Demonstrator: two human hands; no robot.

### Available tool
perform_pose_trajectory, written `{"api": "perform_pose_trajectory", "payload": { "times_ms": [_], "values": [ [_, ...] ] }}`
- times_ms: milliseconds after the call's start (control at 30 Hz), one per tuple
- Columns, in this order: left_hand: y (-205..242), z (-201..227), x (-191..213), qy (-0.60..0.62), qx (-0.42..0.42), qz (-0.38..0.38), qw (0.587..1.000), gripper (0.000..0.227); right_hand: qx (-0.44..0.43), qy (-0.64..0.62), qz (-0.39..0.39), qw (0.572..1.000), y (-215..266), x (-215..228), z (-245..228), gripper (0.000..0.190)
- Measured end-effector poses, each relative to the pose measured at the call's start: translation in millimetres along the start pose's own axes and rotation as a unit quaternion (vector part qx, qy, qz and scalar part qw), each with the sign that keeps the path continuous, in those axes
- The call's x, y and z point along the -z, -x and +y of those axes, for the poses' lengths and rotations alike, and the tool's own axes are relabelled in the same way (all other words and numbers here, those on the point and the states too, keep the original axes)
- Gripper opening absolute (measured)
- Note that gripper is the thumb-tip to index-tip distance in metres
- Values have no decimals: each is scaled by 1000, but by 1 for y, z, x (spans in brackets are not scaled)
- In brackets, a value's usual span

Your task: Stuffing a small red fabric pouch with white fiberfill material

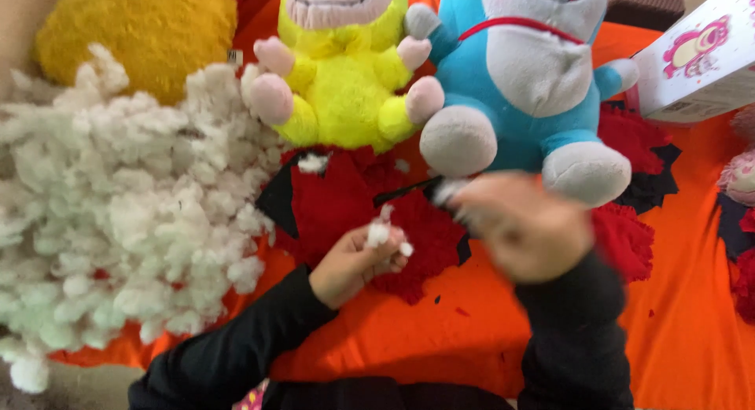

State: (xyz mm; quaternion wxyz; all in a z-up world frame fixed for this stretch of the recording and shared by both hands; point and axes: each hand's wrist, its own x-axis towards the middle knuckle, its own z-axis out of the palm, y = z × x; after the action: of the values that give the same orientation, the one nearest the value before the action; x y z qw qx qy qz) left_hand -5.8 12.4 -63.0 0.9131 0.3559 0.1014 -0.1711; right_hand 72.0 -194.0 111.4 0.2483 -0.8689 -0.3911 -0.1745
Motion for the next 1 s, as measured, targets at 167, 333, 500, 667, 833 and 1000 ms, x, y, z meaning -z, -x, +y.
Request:
{"api": "perform_pose_trajectory", "payload": {
  "times_ms": [167,333,500,667,833,1000],
  "values": [
    [19,33,-25,-408,-208,-163,874,50,-77,-108,-63,989,-17,27,25,32],
    [35,38,-39,-573,-353,-216,707,55,-129,-314,-155,928,-7,2,36,42],
    [21,23,-32,-365,-357,-70,857,51,-113,-309,-182,927,-3,-25,10,34],
    [15,7,-22,-305,-270,-54,912,56,-35,-235,-137,962,39,-71,5,39],
    [14,9,-26,-303,-263,-33,916,33,-83,-219,-121,965,44,-68,6,39],
    [13,13,-18,-274,-271,16,923,7,-112,-226,-62,966,30,-61,14,15]
  ]
}}
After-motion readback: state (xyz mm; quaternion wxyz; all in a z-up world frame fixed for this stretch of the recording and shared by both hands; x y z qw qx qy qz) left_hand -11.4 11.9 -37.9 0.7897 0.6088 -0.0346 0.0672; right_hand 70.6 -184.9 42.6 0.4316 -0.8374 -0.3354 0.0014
